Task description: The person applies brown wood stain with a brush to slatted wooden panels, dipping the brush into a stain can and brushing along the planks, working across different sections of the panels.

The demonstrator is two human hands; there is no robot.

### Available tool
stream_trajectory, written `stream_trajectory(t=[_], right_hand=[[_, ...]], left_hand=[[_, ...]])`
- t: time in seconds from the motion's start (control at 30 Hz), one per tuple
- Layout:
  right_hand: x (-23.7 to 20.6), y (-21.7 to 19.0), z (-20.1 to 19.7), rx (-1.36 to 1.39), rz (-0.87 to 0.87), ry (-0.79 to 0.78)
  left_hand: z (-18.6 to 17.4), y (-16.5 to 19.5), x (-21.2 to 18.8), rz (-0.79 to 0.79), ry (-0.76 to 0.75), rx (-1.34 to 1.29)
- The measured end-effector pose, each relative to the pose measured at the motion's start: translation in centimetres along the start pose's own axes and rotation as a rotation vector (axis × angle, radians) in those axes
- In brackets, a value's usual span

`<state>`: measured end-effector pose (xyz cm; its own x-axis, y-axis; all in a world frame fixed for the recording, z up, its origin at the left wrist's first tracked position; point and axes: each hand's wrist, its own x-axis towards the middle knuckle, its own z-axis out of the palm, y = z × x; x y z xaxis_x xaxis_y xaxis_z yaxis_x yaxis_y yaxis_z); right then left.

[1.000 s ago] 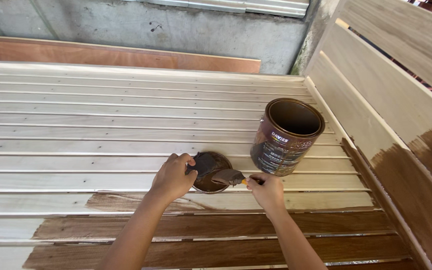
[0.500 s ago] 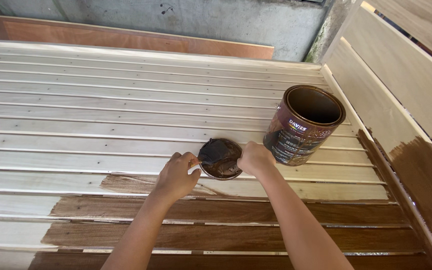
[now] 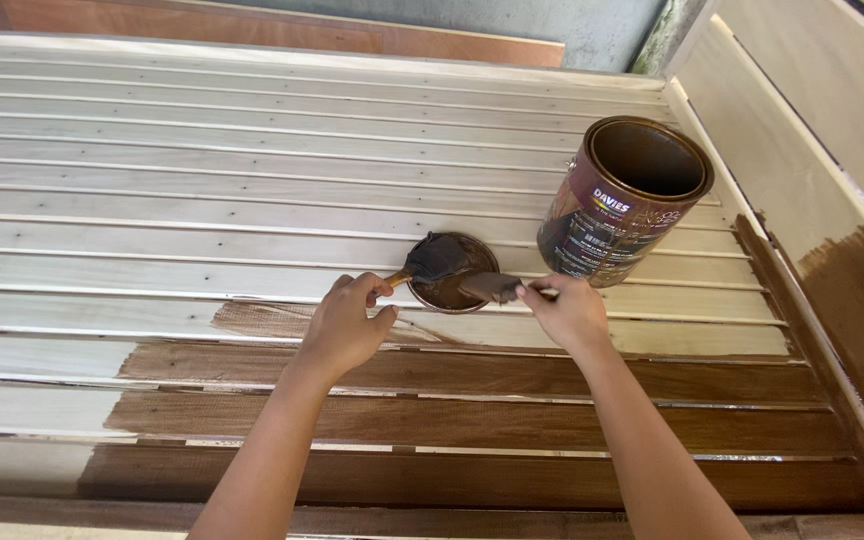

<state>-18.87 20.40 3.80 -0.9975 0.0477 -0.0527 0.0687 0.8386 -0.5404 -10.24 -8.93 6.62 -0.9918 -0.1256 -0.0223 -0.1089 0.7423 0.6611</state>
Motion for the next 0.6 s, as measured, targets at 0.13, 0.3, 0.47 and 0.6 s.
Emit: stream_trajectory(t=[0.13, 0.3, 0.47, 0.6], right_hand=[[-1.7, 4.0, 1.1, 0.144, -0.01, 0.066], [-5.0, 8.0, 0.0, 0.365, -0.233, 0.077], [-6.9, 7.8, 0.1, 0.298, -0.067, -0.136], [-6.4, 6.0, 1.7, 0.262, -0.196, -0.217]], left_hand=[[0.1, -0.3, -0.9, -0.061, -0.028, -0.025], [-1.0, -1.5, -2.8, -0.06, 0.026, -0.056], [-3.2, -2.3, -5.3, -0.106, 0.103, -0.045], [-3.2, -1.4, -6.6, -0.096, 0.121, -0.076]])
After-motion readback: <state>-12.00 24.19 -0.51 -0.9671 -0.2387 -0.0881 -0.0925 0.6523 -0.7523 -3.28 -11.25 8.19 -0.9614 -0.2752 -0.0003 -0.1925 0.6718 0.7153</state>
